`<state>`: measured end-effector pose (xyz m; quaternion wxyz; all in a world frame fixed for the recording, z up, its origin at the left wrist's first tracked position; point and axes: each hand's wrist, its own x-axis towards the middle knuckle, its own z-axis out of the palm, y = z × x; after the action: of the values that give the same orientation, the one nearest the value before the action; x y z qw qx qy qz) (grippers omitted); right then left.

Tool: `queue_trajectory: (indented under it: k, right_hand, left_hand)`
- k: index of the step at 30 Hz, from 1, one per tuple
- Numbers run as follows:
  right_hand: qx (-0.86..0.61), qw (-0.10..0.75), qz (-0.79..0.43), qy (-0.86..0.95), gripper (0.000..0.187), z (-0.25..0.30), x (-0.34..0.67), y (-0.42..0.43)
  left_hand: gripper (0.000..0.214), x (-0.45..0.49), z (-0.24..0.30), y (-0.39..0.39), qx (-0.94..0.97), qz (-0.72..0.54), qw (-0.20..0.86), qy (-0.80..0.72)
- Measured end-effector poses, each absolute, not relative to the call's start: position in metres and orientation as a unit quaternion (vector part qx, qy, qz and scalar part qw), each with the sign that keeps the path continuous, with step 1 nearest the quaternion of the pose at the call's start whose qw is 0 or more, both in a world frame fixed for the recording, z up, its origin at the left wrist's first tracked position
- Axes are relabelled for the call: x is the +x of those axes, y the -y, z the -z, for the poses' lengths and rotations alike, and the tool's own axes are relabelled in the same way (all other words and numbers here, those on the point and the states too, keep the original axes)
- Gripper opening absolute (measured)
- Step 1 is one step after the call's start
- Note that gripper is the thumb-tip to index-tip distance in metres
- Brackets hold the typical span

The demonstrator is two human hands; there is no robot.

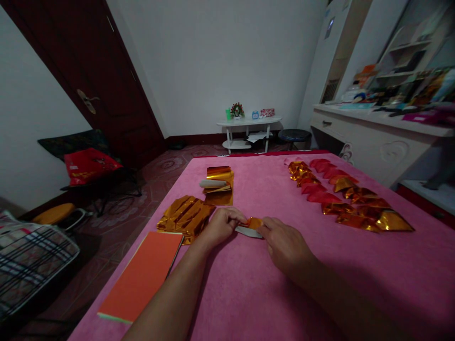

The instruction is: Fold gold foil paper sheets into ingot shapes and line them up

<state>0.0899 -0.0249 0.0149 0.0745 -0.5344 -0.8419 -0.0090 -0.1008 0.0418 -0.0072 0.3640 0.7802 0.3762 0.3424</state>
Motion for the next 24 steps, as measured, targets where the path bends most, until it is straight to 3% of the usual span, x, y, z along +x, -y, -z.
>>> queue_trajectory:
  k: [6,15,19,24]
  right_hand:
    - [-0.519,0.148,-0.009,0.841,0.035,-0.008,0.113,0.007]
    - [-0.481,0.257,-0.052,0.837,0.043,0.005,0.141,-0.015]
    - [-0.476,0.269,-0.07,0.834,0.043,0.009,0.143,-0.014]
    - [-0.496,0.219,-0.057,0.838,0.044,0.014,0.139,0.0]
  left_hand:
    - [0.03,-0.103,0.005,-0.041,0.818,-0.306,0.347,-0.342]
    - [0.026,-0.093,-0.006,-0.029,0.896,-0.298,0.17,-0.283]
    - [0.028,-0.085,-0.004,-0.024,0.904,-0.295,0.167,-0.261]
    - [0.031,-0.081,-0.002,-0.021,0.911,-0.269,0.187,-0.249]
